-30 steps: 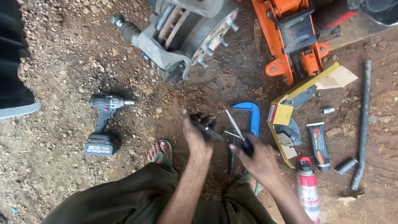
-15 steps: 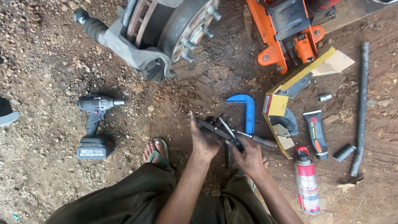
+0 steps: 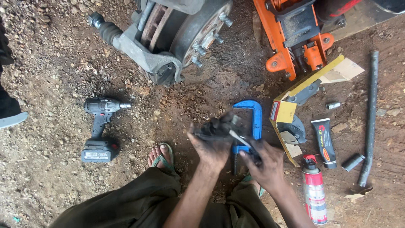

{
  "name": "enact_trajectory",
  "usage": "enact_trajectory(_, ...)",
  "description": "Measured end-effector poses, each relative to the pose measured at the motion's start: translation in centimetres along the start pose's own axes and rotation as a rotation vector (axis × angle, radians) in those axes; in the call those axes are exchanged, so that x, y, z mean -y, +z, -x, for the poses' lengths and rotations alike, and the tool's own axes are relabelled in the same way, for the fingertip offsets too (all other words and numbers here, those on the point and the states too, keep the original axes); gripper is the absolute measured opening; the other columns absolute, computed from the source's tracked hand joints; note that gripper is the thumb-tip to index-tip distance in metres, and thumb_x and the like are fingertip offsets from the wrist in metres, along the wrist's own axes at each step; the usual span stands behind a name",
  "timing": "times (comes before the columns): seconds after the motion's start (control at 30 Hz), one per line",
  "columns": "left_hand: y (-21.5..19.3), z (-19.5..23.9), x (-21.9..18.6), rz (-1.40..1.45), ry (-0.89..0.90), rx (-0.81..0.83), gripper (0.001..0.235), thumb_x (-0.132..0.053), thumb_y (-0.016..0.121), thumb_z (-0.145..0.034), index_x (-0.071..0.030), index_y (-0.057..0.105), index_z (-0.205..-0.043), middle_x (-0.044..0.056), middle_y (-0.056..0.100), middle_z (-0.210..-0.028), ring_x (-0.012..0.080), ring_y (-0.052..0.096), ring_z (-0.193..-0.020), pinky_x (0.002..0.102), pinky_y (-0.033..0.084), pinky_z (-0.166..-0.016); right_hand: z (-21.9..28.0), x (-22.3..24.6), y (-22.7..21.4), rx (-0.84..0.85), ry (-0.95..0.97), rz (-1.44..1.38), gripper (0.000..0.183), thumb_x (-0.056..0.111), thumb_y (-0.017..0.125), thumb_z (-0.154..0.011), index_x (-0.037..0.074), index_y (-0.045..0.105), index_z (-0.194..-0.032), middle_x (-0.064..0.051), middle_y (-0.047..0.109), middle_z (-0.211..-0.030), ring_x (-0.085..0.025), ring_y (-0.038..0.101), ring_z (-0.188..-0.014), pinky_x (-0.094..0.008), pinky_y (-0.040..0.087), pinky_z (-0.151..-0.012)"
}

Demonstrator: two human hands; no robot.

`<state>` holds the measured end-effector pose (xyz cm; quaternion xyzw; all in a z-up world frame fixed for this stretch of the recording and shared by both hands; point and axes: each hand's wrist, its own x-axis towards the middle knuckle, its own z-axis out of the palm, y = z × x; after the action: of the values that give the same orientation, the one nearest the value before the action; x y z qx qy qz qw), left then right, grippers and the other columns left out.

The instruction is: The person sprays lubricant onto the brake caliper bolts and then uses a screwdriver to scrape and clean the surface of a brake pad held in a blue clamp. The person works on the brake assembly of a white car lifted by a jack.

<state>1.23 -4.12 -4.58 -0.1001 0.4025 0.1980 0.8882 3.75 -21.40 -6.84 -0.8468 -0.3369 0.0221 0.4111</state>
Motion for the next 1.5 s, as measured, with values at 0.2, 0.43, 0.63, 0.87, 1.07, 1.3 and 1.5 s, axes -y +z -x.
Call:
enact_trajectory(0.2,0.0,-0.8,-2.9,-0.214,0.154,0.212,0.102,-0.085,0.05,-0.085,0.011,0.071,-0.115,0.021,0.078,-0.099,0.042,0.076,-0.089,0.073,0.054,-0.096,1.2,3.1,-2.4,0.421,0.284,-0.048,0.028,0.031,0.051,-0.106,0.013,0.064,-0.122,0.002,0.056,-0.063,-0.014,0.053,-0.048,-0.036,0.044,-0.043)
enact_trajectory(0.43,-1.5,-1.5,-2.6,-0.473,0.425,0.492,0.058,-0.061,0.058,-0.089,-0.009,0.07,-0.111,0.02,0.066,-0.135,0.0303,0.063,-0.113,0.045,0.052,-0.091,-0.9,7.4,-5.3,0.681,0.333,0.149,0.035,0.04,0.054,-0.102,0.025,0.067,-0.13,-0.013,0.071,-0.107,-0.04,0.073,-0.093,-0.054,0.058,-0.076)
enact_trajectory(0.63,-0.9,-0.4,-2.1,-0.414,0.479,0.609,0.061,-0.054,0.068,-0.089,-0.006,0.062,-0.127,0.022,0.057,-0.147,0.0293,0.057,-0.133,0.044,0.045,-0.107,-1.3,8.2,-5.8,0.695,0.229,0.176,0.038,0.038,0.053,-0.102,0.026,0.062,-0.137,-0.016,0.066,-0.102,-0.042,0.068,-0.089,-0.054,0.057,-0.073)
enact_trajectory(0.87,0.4,0.9,-2.5,-0.56,0.605,0.656,0.064,-0.056,0.069,-0.093,-0.002,0.061,-0.126,0.02,0.055,-0.146,0.0342,0.05,-0.142,0.051,0.034,-0.123,-0.6,7.3,-6.3,0.741,0.1,0.246,0.044,0.041,0.056,-0.098,0.032,0.059,-0.141,-0.013,0.074,-0.094,-0.044,0.072,-0.062,-0.06,0.052,-0.049)
enact_trajectory(1.07,2.1,1.9,-1.5,-0.558,0.875,0.483,0.06,-0.055,0.057,-0.094,0.0,0.07,-0.114,0.019,0.06,-0.133,0.0321,0.054,-0.132,0.052,0.045,-0.113,0.9,6.9,-5.2,0.669,-0.094,0.469,0.05,0.034,0.055,-0.092,0.03,0.055,-0.141,-0.019,0.059,-0.097,-0.038,0.065,-0.053,-0.055,0.051,-0.035)
enact_trajectory(1.3,2.4,1.1,-0.8,-0.308,0.996,0.437,0.061,-0.05,0.057,-0.096,0.002,0.066,-0.126,0.019,0.059,-0.136,0.0347,0.054,-0.131,0.053,0.048,-0.112,-1.5,8.8,-5.2,0.559,-0.254,0.524,0.051,0.031,0.064,-0.086,0.024,0.061,-0.136,-0.005,0.059,-0.085,-0.027,0.065,-0.054,-0.049,0.05,-0.029)
enact_trajectory(1.5,1.7,0.2,-0.6,-0.189,1.05,0.302,0.068,-0.049,0.053,-0.094,0.006,0.064,-0.133,0.022,0.064,-0.135,0.0346,0.057,-0.129,0.045,0.043,-0.114,-1.2,8.7,-4.8,0.513,-0.319,0.584,0.064,0.026,0.057,-0.086,0.021,0.051,-0.149,-0.01,0.058,-0.091,-0.024,0.067,-0.051,-0.045,0.051,-0.031)
